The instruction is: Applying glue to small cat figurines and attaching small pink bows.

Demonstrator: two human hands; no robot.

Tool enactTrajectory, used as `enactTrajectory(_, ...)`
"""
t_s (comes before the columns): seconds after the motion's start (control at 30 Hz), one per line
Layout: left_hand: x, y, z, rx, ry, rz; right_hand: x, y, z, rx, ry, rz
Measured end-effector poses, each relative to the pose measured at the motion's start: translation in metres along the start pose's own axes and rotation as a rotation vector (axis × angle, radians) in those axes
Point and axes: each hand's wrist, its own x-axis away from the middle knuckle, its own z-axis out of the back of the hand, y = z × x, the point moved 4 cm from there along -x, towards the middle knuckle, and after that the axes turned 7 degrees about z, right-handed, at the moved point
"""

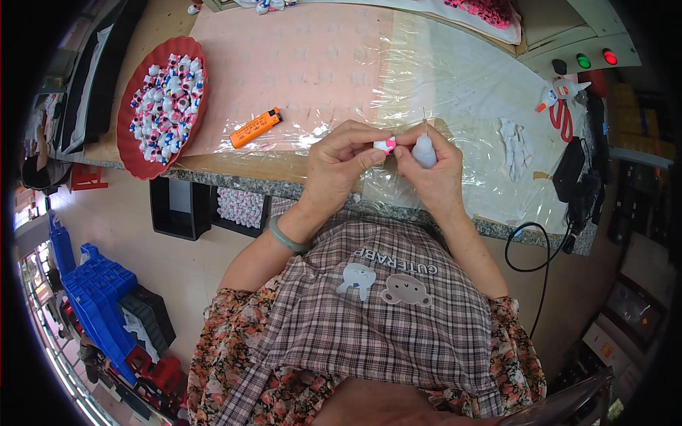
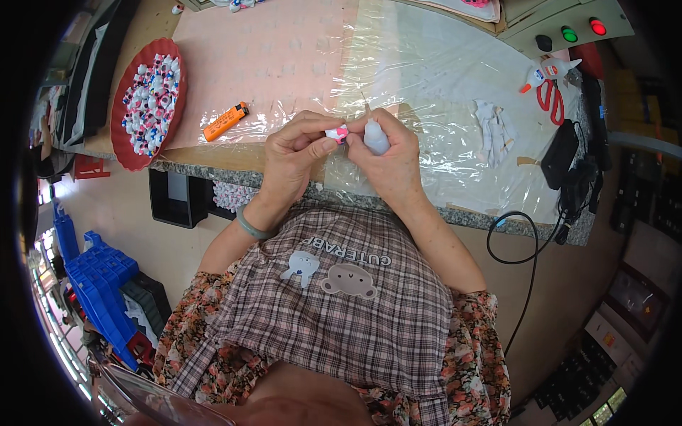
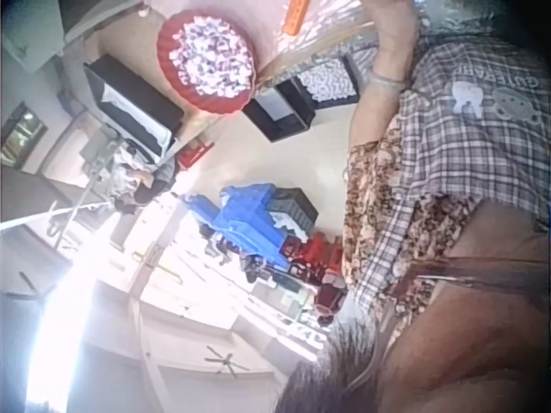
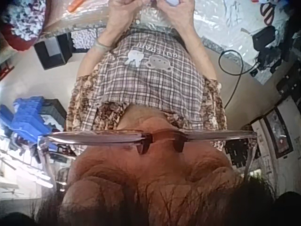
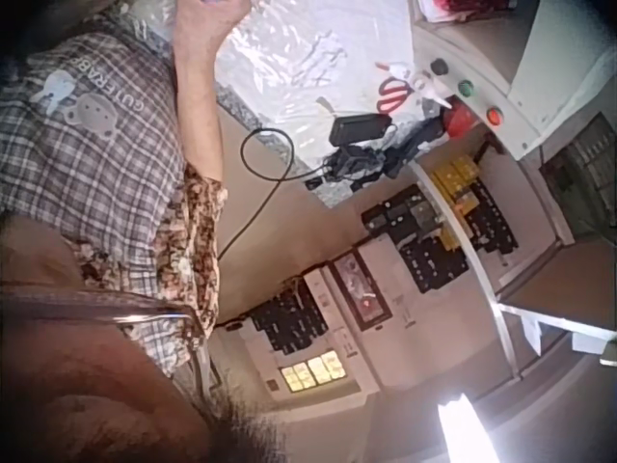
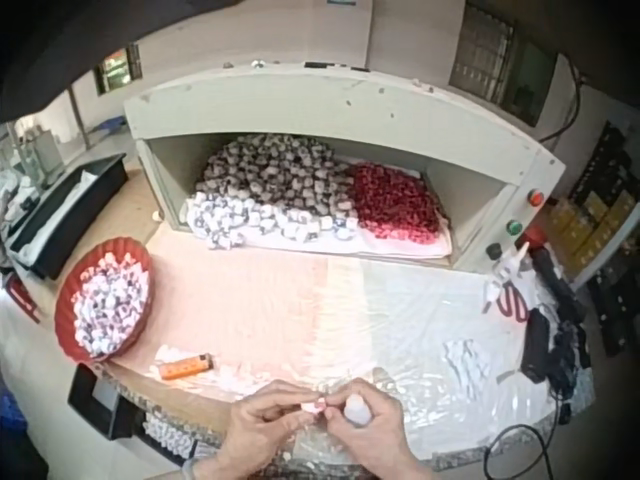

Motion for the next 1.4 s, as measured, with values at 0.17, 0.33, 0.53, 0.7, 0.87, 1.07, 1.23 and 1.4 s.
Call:
enactTrajectory(0.17, -0.001, 0.005, -0.001, 0.022, 0.028, -0.009, -0.005, -0.002, -0.002, -0.088, -0.028, -0.021)
enactTrajectory(0.33, 0.006, 0.004, 0.001, -0.102, 0.004, 0.013, 0.0, -0.004, -0.001, -0.138, -0.08, -0.085)
enactTrajectory(0.53, 0.008, -0.001, -0.004, 0.033, -0.02, 0.012, 0.006, -0.001, -0.002, -0.034, -0.036, -0.043)
enactTrajectory(0.7, 0.005, 0.006, -0.003, 0.092, -0.013, 0.012, -0.002, -0.006, -0.004, -0.035, -0.059, 0.01)
enactTrajectory(0.87, 0.021, 0.112, 0.055, -0.315, 0.406, -0.235, -0.004, -0.021, 0.009, -0.229, -0.033, 0.004)
enactTrajectory(1.07, 0.021, 0.181, 0.157, -1.299, 0.747, -0.472, -0.004, -0.011, 0.021, -0.042, -0.043, 0.003)
enactTrajectory(1.23, -0.044, 0.162, 0.113, -1.422, 0.529, -0.578, -0.004, -0.007, 0.022, -0.061, -0.049, -0.007)
enactTrajectory(1.4, -0.127, 0.143, 0.117, -1.423, 0.64, -0.487, -0.003, -0.006, 0.023, -0.031, -0.063, -0.008)
